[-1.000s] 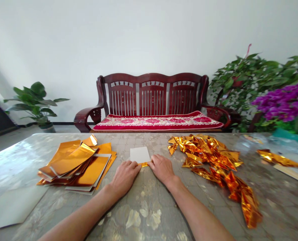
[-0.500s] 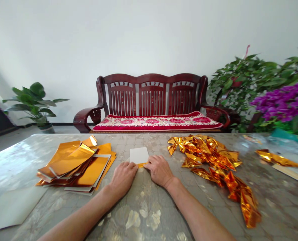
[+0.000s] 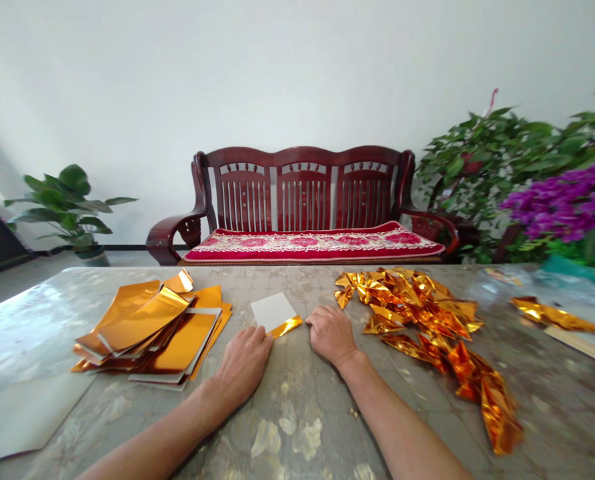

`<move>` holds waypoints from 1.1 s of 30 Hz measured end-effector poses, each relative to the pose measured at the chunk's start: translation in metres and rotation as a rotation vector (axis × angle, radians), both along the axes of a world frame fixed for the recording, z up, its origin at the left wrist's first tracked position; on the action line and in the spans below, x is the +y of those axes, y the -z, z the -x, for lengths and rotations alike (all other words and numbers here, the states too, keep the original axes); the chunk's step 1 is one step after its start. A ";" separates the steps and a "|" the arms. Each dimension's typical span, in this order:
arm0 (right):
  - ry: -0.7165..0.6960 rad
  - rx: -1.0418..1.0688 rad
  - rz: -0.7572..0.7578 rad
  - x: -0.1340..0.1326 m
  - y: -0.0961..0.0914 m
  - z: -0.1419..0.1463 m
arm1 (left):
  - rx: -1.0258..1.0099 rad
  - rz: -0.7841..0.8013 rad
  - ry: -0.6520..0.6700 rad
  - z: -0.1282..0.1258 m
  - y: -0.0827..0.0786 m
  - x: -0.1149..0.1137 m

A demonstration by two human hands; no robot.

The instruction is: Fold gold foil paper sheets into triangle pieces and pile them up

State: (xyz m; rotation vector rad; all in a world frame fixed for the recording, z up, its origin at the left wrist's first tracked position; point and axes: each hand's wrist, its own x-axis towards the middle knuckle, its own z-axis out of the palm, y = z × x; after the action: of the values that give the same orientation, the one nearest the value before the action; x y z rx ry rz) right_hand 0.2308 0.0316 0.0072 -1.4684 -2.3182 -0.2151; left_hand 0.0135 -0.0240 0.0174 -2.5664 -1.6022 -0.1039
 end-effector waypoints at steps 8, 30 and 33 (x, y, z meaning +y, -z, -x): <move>-0.027 0.096 0.057 -0.004 -0.003 0.008 | -0.125 0.010 0.048 -0.005 0.002 -0.001; 0.003 0.257 -0.290 -0.012 -0.014 0.006 | -0.646 -0.089 0.284 0.002 0.009 0.004; -0.119 0.103 -0.298 -0.015 -0.016 0.009 | -0.661 -0.245 0.197 0.004 0.002 -0.001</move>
State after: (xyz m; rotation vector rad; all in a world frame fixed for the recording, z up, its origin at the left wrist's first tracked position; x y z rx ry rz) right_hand 0.2218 0.0163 0.0235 -1.1655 -2.1712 -0.4215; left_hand 0.0094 -0.0247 0.0150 -2.6185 -1.3556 -1.1904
